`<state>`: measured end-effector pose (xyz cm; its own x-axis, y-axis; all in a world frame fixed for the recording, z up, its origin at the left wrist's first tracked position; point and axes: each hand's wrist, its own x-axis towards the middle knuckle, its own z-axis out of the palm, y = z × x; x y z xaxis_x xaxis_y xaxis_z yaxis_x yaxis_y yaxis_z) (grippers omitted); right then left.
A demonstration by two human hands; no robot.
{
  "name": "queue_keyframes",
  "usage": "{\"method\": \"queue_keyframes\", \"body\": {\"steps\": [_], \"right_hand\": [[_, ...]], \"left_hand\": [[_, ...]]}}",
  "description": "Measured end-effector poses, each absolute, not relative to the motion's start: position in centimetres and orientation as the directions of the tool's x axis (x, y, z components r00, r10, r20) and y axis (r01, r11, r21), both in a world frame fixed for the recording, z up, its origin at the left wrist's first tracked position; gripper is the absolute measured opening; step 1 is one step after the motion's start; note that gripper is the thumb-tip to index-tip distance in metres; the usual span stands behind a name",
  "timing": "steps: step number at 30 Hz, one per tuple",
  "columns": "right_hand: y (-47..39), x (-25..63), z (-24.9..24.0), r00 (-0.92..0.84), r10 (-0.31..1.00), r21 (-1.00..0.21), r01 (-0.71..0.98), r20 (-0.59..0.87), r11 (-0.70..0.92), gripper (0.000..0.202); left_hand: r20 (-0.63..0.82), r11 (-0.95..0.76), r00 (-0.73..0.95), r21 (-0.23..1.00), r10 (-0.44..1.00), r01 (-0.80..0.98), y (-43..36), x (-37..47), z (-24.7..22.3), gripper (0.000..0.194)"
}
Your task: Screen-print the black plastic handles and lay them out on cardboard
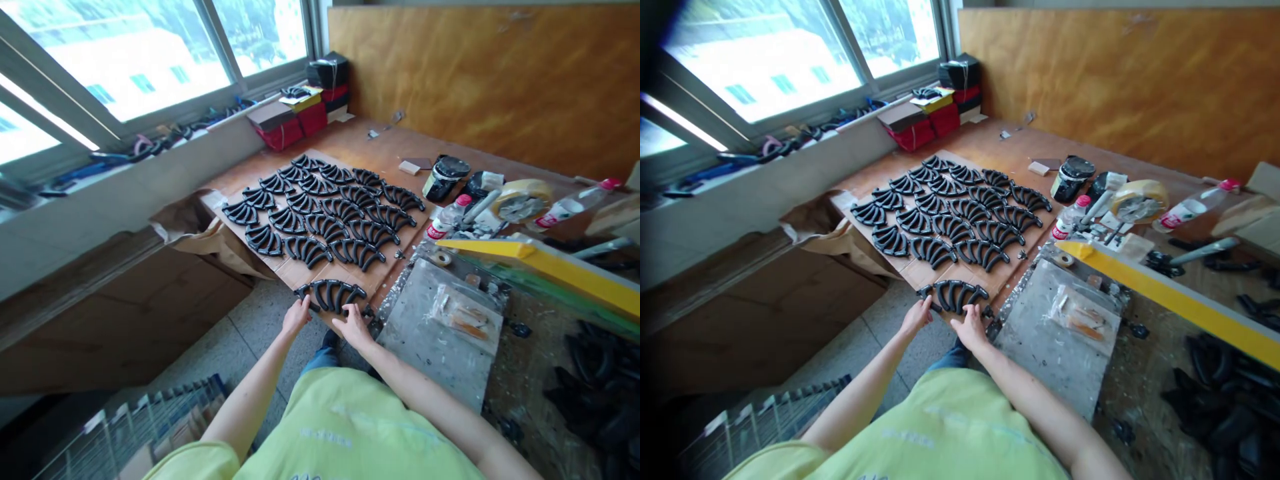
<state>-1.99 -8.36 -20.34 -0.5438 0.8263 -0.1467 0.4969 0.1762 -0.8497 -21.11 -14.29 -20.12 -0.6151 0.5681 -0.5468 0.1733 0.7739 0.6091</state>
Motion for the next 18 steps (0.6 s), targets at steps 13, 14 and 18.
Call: {"method": "queue_keyframes", "body": {"steps": [13, 14, 18], "right_hand": [[-1.4, -6.1, -21.4, -0.392, 0.887, -0.805, 0.593, -0.245, 0.040, 0.033], [-1.1, -5.8, -21.4, -0.391, 0.885, -0.821, 0.571, -0.253, 0.018, 0.033], [0.2, -3.6, -21.5, -0.229, 0.947, -0.911, 0.394, -0.224, -0.120, 0.033]], "left_hand": [[-0.573, 0.690, -0.398, 0.665, 0.716, 0.284, -9.4, -26.5, -21.2, 0.051], [-0.583, 0.682, -0.366, 0.679, 0.726, 0.271, -9.9, -26.7, -21.2, 0.051], [-0.607, 0.664, -0.278, 0.712, 0.745, 0.228, -12.5, -27.7, -21.0, 0.057]]}}
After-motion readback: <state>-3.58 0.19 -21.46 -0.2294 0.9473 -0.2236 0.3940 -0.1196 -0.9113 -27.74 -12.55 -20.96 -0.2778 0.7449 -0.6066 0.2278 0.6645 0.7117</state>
